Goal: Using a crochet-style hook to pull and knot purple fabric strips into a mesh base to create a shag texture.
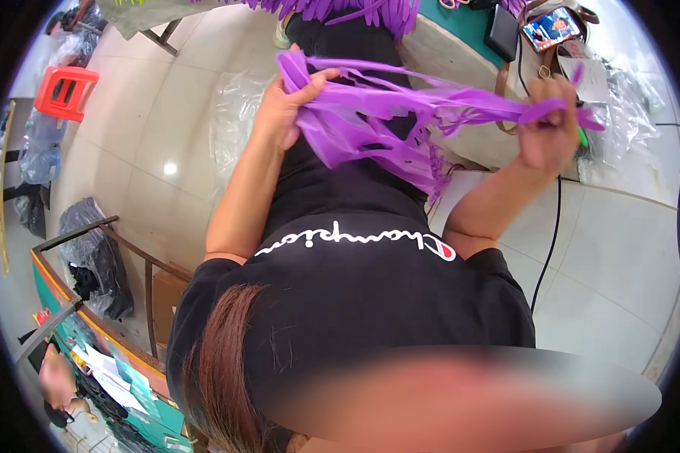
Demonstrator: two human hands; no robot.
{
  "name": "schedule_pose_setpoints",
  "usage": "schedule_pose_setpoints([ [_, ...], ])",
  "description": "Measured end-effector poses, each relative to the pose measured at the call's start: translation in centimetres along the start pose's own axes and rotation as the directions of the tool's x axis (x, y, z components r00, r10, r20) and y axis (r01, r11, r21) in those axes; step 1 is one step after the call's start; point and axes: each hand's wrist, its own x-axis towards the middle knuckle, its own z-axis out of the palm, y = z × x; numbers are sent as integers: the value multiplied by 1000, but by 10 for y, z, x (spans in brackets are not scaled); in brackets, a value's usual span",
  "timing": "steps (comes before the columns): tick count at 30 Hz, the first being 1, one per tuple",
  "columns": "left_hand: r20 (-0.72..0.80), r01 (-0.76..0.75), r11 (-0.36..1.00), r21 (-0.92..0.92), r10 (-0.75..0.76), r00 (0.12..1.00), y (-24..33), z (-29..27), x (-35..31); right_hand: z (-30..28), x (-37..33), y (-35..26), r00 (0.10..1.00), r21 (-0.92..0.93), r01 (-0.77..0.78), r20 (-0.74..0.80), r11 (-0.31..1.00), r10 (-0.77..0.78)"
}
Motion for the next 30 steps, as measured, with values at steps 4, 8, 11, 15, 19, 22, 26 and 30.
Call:
schedule_pose_setpoints([
  [4,100,225,925,-306,-204,974,2,-12,4,-15,-14,-42,960,229,278,-55,933,-273],
  [8,146,261,903,-341,-224,964,9,9,-8,-13,-10,-36,939,20,329,-111,944,-325],
  [11,204,296,918,-263,-247,947,19,27,-21,6,0,14,986,-88,98,-128,991,-109],
  [15,135,178,974,-141,-159,978,22,37,-27,27,-9,80,942,-24,-271,199,962,270],
  [19,79,57,989,-136,-47,996,30,46,-36,34,-24,125,885,-186,-296,317,937,342],
  [22,51,-3,989,-145,10,999,32,49,-36,39,-29,132,920,-333,-161,291,929,263],
  [26,24,-88,984,-158,93,995,31,49,-37,38,-30,131,902,-279,-164,346,946,258],
  [30,15,-92,982,-167,96,995,31,49,-37,37,-29,132,898,-273,-151,364,950,247],
])
